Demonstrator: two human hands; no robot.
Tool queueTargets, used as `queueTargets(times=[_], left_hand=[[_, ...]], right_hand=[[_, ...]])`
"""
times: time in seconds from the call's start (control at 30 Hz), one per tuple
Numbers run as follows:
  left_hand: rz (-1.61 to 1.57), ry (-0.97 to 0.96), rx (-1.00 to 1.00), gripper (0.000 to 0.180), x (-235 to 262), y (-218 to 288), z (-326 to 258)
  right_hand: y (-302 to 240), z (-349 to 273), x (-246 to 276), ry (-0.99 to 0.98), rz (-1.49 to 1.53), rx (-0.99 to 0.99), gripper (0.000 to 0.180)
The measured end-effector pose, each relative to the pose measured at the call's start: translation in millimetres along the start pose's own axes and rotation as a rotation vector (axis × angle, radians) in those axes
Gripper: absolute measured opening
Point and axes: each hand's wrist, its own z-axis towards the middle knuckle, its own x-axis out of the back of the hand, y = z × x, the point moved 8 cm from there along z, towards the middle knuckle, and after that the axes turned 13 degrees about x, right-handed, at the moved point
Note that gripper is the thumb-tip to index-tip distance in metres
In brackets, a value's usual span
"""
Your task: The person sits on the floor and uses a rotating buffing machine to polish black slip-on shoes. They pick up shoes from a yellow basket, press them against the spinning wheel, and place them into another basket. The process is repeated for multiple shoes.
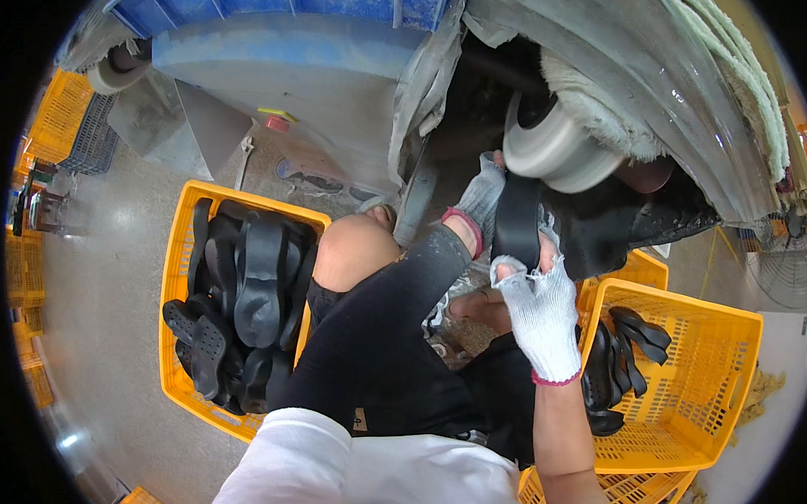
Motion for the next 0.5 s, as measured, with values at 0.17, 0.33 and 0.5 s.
queueTargets(times=[0.17,0.33,0.5], left_hand=[[-0.677,-0.269,0.284,0.046,-9.6,-9.0,-24.3],[-0.603,-0.150,0.309,0.057,-4.7,-26.7,-4.2],[-0.682,-0.175,0.520,0.080,-23.0,-50.1,10.7]], right_hand=[[2.2,23.7,9.6,0.094,0.021,0.259,0.047],[13.9,55.5,4.3,0.284,0.108,0.206,0.026],[53.3,73.1,-24.3,0.203,0.680,-0.254,0.048]])
